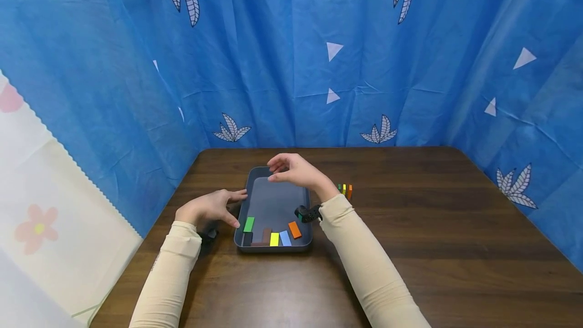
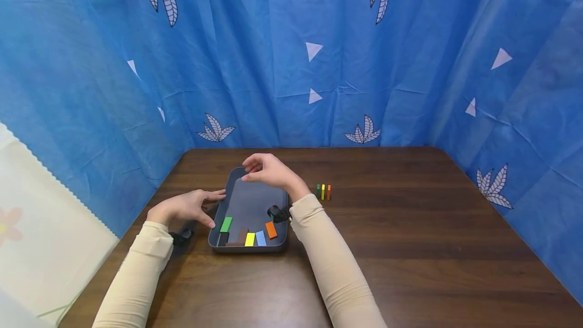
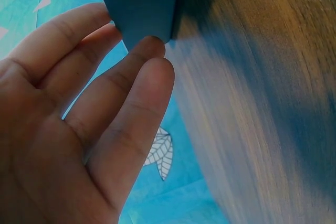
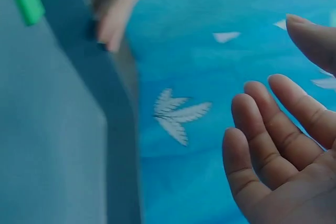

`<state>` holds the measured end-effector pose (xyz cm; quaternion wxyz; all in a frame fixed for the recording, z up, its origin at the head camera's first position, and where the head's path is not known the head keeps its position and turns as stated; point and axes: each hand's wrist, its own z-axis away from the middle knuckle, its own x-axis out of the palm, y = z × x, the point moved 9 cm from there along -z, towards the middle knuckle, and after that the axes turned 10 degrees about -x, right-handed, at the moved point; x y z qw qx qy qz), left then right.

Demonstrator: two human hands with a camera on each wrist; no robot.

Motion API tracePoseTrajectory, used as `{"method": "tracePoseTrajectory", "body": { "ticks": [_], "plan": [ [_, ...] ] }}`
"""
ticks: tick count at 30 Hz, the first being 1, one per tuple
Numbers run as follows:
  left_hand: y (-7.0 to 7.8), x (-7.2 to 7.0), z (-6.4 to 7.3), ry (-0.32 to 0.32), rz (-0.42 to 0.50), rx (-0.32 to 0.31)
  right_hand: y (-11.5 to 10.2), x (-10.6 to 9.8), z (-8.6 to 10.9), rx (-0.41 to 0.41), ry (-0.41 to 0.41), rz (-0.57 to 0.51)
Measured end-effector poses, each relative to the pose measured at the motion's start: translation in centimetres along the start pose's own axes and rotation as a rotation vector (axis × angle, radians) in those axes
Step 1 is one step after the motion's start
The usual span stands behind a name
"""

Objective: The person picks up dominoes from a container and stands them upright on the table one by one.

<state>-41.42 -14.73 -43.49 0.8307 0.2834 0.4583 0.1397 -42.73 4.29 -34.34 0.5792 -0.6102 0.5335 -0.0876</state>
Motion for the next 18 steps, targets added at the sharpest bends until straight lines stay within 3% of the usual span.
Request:
{"method": "tracePoseTrajectory", "body": {
  "ticks": [3,11,18],
  "plan": [
    [0.0,0.1,0.0,-0.007,0.004,-0.001,0.7,1.8,-0.9,0.019,-0.042,-0.017],
    [0.3,0.2,0.1,0.002,-0.093,0.038,3.5,6.8,-1.9,0.080,-0.163,-0.093],
    [0.3,0.0,0.1,0.025,-0.133,0.044,6.0,9.0,-1.6,0.160,-0.198,-0.125]
  ]
}}
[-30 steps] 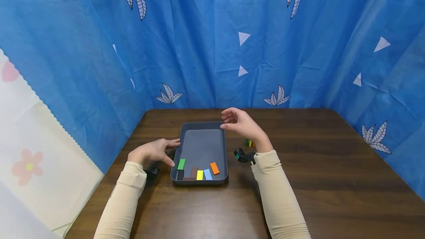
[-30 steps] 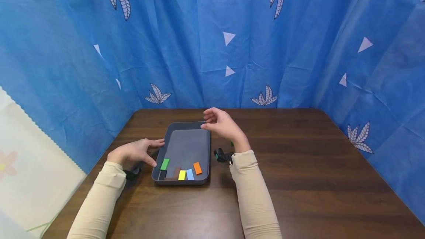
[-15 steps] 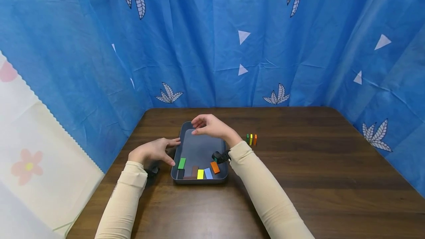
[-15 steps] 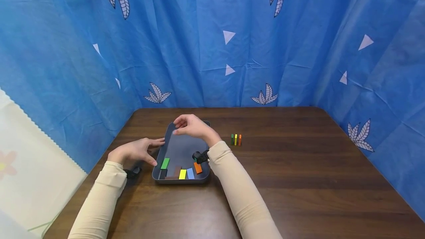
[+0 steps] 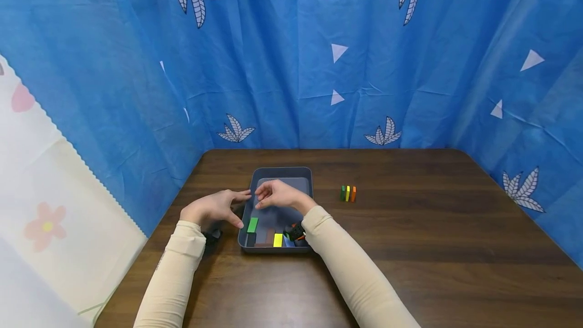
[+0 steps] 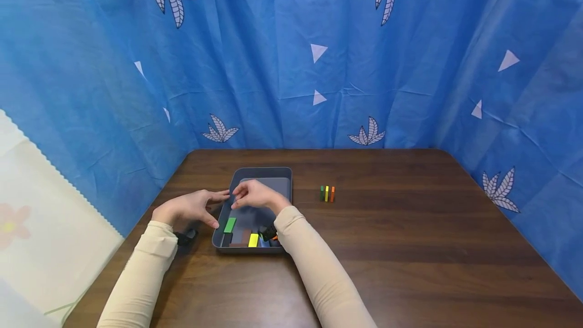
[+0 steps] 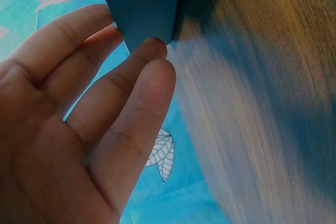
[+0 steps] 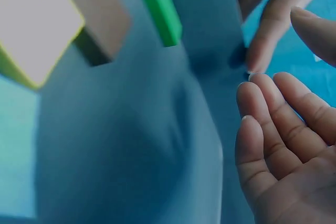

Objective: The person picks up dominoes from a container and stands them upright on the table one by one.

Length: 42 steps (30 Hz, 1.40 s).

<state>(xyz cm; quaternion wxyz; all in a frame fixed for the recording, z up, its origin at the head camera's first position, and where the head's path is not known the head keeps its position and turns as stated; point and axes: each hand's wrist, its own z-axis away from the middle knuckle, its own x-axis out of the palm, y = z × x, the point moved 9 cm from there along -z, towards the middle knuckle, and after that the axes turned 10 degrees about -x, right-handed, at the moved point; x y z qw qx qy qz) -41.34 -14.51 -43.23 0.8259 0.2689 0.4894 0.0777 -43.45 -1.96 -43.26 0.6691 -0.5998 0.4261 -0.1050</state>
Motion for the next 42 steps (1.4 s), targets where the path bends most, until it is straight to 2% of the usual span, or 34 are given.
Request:
{"method": "tracePoseTrajectory", "body": {
  "ticks": [6,13,29,42],
  "plan": [
    [0.2,-0.1,0.0,0.004,-0.011,0.015,0.6,0.9,-0.1,0.005,-0.032,0.045],
    [0.8,0.0,0.2,0.000,-0.067,0.075,1.3,1.9,-0.2,0.029,-0.085,0.144],
    [0.7,0.1,0.5,-0.008,-0.061,0.059,2.0,3.6,-0.5,0.052,-0.153,0.253],
    [0.7,-0.1,0.4,0.000,-0.062,0.070,1.8,4.4,-0.4,0.054,-0.209,0.203]
  ]
}}
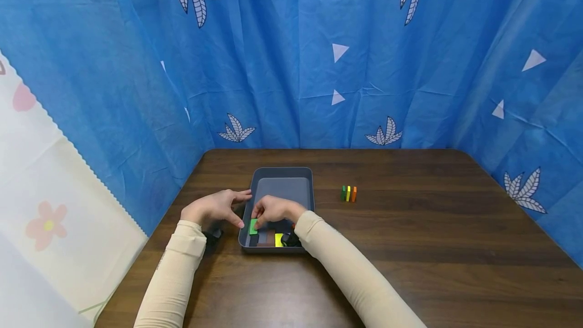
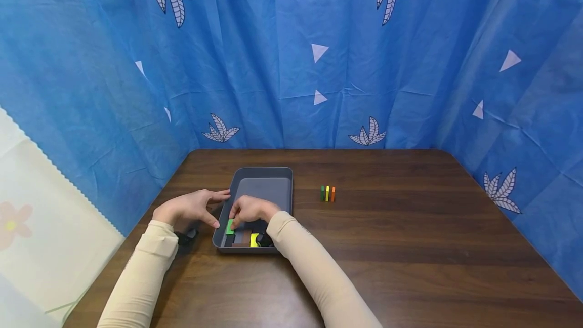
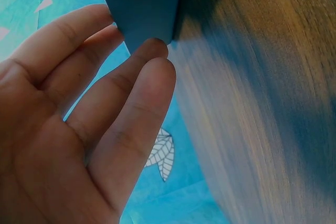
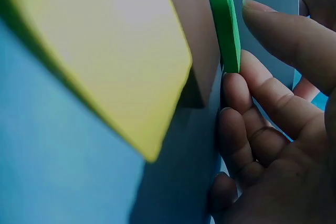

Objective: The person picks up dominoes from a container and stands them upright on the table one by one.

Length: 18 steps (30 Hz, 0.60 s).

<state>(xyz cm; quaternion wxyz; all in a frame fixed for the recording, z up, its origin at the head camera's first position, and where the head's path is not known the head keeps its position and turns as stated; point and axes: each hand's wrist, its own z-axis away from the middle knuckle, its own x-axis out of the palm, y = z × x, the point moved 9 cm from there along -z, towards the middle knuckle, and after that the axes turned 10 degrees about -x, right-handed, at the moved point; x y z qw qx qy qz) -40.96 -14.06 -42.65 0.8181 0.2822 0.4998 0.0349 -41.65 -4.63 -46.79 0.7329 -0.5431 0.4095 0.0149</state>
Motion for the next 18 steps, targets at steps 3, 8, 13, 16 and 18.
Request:
{"method": "tracePoseTrajectory", "body": {
  "ticks": [3,8,13,16,18],
  "plan": [
    [-0.02,0.00,0.04,0.001,0.001,-0.002,-0.12,0.02,0.03,-0.004,-0.006,-0.001],
    [-0.17,0.04,-0.01,0.001,-0.003,0.000,-0.39,-0.09,0.14,-0.013,-0.005,-0.004],
    [-0.16,0.09,-0.03,0.000,0.001,-0.002,-0.36,-0.36,0.24,-0.006,0.017,-0.039],
    [-0.15,0.10,-0.03,-0.001,0.006,-0.003,-0.27,-0.46,0.21,-0.010,0.028,-0.069],
    [-0.25,0.07,-0.06,-0.001,0.017,-0.014,-0.25,-0.45,0.18,-0.017,0.031,-0.096]
  ]
}}
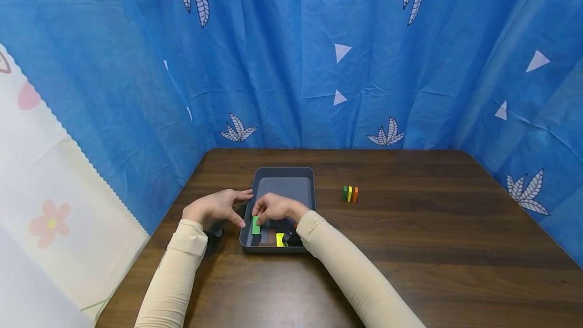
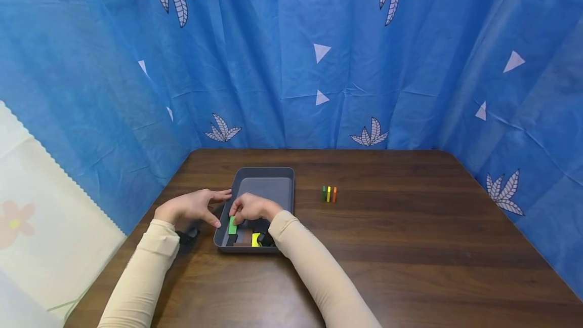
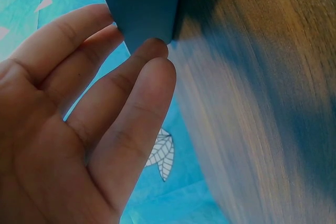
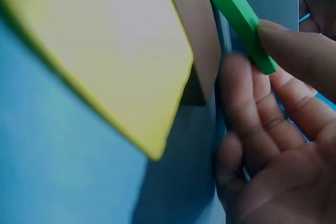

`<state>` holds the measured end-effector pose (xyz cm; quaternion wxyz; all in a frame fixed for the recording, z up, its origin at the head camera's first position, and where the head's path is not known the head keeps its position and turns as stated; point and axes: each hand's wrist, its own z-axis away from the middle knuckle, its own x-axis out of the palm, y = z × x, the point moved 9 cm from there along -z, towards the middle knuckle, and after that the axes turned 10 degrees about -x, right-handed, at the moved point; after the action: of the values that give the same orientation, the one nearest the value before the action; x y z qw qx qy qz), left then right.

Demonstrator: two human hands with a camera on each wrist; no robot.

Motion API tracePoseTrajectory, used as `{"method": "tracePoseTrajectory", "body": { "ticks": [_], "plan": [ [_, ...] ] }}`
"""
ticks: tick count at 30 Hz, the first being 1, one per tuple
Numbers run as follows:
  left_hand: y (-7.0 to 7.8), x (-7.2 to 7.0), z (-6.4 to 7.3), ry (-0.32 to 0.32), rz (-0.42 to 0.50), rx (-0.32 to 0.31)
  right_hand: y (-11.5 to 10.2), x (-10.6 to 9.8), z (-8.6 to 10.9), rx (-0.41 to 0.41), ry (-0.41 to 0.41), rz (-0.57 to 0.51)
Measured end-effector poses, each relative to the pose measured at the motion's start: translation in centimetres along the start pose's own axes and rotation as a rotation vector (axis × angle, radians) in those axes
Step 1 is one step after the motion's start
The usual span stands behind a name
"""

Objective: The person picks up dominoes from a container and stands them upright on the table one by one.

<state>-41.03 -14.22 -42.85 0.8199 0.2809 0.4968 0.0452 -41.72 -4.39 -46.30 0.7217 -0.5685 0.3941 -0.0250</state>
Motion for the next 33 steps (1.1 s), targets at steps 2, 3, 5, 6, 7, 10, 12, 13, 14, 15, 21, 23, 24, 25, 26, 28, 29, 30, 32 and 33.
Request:
{"method": "tracePoseTrajectory", "body": {
  "ticks": [2,3,5,6,7,10,12,13,14,15,21,23,24,25,26,28,29,30,32,33],
  "plan": [
    [0.0,0.0,0.0,0.004,-0.001,-0.004,-0.1,0.1,0.0,-0.009,-0.004,-0.028],
    [0.0,-0.1,-0.1,0.006,-0.007,-0.005,-0.1,0.1,0.0,-0.013,-0.007,-0.042],
    [0.1,-0.1,-0.1,0.008,-0.016,-0.007,-0.2,0.2,0.1,-0.021,-0.014,-0.069],
    [0.1,-0.1,-0.1,0.009,-0.019,-0.009,-0.2,0.2,0.1,-0.023,-0.015,-0.080],
    [0.1,0.0,-0.1,0.009,-0.017,-0.014,-0.3,0.3,0.1,-0.025,-0.019,-0.089],
    [0.2,0.0,-0.1,0.008,-0.024,-0.013,-0.3,0.3,0.1,-0.037,-0.027,-0.110],
    [0.2,0.0,-0.2,0.008,-0.021,-0.017,-0.4,0.4,0.1,-0.046,-0.037,-0.117],
    [0.2,0.0,-0.2,0.009,-0.020,-0.015,-0.5,0.4,0.1,-0.052,-0.042,-0.124],
    [0.2,0.0,-0.2,0.009,-0.021,-0.016,-0.5,0.5,0.1,-0.057,-0.050,-0.130],
    [0.3,0.0,-0.1,0.009,-0.026,-0.012,-0.6,0.5,0.1,-0.062,-0.059,-0.132],
    [0.1,0.0,-0.1,0.013,-0.023,-0.022,-0.9,0.9,0.2,-0.080,-0.119,-0.132],
    [0.0,0.0,-0.1,0.014,-0.024,-0.018,-1.0,1.0,0.2,-0.089,-0.130,-0.123],
    [0.0,0.0,-0.1,0.015,-0.027,-0.013,-1.1,1.0,0.2,-0.092,-0.132,-0.122],
    [0.0,-0.1,-0.1,0.015,-0.025,-0.012,-1.1,1.0,0.2,-0.094,-0.133,-0.122],
    [0.0,-0.1,-0.1,0.016,-0.023,-0.011,-1.1,1.0,0.2,-0.096,-0.133,-0.121],
    [0.0,-0.1,-0.1,0.017,-0.023,-0.005,-1.2,1.0,0.2,-0.095,-0.131,-0.111],
    [0.1,-0.1,-0.1,0.018,-0.025,-0.002,-1.2,1.1,0.2,-0.094,-0.130,-0.110],
    [0.1,-0.1,0.0,0.019,-0.027,0.001,-1.2,1.1,0.2,-0.092,-0.129,-0.108],
    [0.1,-0.1,0.0,0.017,-0.027,0.001,-1.3,1.1,0.2,-0.091,-0.135,-0.099],
    [0.1,-0.1,0.0,0.015,-0.026,-0.002,-1.3,1.2,0.2,-0.090,-0.139,-0.097]
  ]
}}
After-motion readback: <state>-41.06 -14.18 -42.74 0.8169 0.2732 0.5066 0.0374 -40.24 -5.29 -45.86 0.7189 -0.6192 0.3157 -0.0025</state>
